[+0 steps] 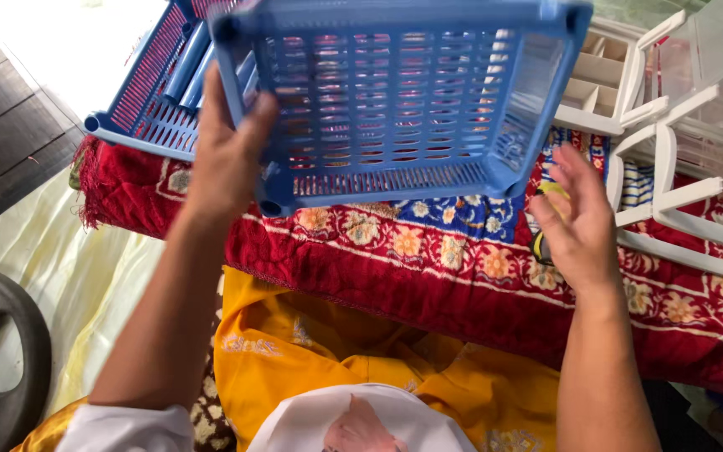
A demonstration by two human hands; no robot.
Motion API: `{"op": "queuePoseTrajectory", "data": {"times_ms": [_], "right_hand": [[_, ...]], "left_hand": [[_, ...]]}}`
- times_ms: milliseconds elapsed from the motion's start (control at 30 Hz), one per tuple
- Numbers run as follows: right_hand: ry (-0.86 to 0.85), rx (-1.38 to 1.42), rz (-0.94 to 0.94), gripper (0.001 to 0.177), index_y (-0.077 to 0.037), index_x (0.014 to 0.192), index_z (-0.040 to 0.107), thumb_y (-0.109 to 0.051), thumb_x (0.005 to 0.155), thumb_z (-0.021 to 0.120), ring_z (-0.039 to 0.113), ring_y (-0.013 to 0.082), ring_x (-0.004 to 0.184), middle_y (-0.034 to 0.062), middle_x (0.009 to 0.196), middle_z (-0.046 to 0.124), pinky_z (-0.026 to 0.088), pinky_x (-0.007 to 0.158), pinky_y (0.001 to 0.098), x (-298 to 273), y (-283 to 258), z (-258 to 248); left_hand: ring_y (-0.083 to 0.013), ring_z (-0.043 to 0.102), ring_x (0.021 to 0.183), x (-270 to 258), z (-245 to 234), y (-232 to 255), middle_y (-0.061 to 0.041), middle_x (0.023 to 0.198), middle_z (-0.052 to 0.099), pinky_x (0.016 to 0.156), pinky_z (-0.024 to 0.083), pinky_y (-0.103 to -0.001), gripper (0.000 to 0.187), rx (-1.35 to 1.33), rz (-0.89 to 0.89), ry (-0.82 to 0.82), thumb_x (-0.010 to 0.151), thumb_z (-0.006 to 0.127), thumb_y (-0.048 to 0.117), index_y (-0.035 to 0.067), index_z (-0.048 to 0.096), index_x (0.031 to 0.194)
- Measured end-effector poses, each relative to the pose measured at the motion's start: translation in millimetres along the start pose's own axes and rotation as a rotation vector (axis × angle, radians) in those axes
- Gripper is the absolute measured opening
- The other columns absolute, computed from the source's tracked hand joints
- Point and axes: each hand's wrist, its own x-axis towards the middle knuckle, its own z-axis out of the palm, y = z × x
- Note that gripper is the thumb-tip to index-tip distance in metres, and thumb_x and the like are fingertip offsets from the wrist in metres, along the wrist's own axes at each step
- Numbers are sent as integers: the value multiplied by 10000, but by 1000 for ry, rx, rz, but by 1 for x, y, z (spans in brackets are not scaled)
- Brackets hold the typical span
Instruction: The person assembles a blue plastic storage rack by inserting cylindrical legs into the base and wiping the components with a yellow cloth. The person handles the rack base and legs, cleaning them before insertion.
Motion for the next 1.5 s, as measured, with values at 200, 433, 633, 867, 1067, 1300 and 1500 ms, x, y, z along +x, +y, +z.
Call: {"op": "queuePoseTrajectory", "data": {"times_ms": [200,433,633,867,1067,1300,1500], "right_hand": [[52,319,-128,625,33,1589,373,-263,1103,631,567,142,1304,127,1452,565,446,1168,287,28,-60,17],[165,156,18,403,69,1471,537,-87,1102,580,586,80,1057,78,1274,645,477,957,220,31,-74,21],[224,239,82,410,84,1467,544,-42,1077,549,635,90,1089,89,1270,675,504,987,228,41,-66,16],[220,342,110,435,89,1483,527,12,1055,539,643,99,1080,107,1276,667,510,996,235,43,-59,11],[255,246,63,421,105,1495,534,40,1080,500,645,107,1141,130,1339,659,512,1051,240,47,-50,9],[409,-197,-134,338,95,1394,512,-72,1102,541,576,136,924,117,1159,604,480,836,231,44,-95,29],[124,-204,-337,144,-32,1099,658,-55,958,641,687,198,849,99,1034,694,552,773,296,-5,-154,128]], "left_hand": [[-237,721,969,53,-8,50,-175,1155,696,850,629,-415,455,-188,-385,34,1045,617,300,-37,547,1343],[-268,753,919,73,-9,26,-178,1114,750,859,628,-438,474,-487,-704,-34,1007,583,381,-18,647,1255],[-248,749,908,93,-5,2,-152,1060,764,862,625,-420,466,-509,-720,-47,1023,576,408,-8,691,1198],[-213,747,914,84,8,-5,-129,1083,767,843,632,-379,495,-426,-636,-24,1017,588,421,-9,683,1242],[-219,743,938,89,15,-7,-157,1161,731,830,646,-370,556,-437,-581,-40,1015,562,465,-10,664,1285],[-217,732,938,70,-21,-3,-116,1116,750,782,614,-360,546,-28,-411,49,991,499,490,98,608,1355],[-233,727,1039,2,-98,9,-113,1127,742,889,578,-397,413,829,-81,170,958,657,352,96,667,1282]]}}
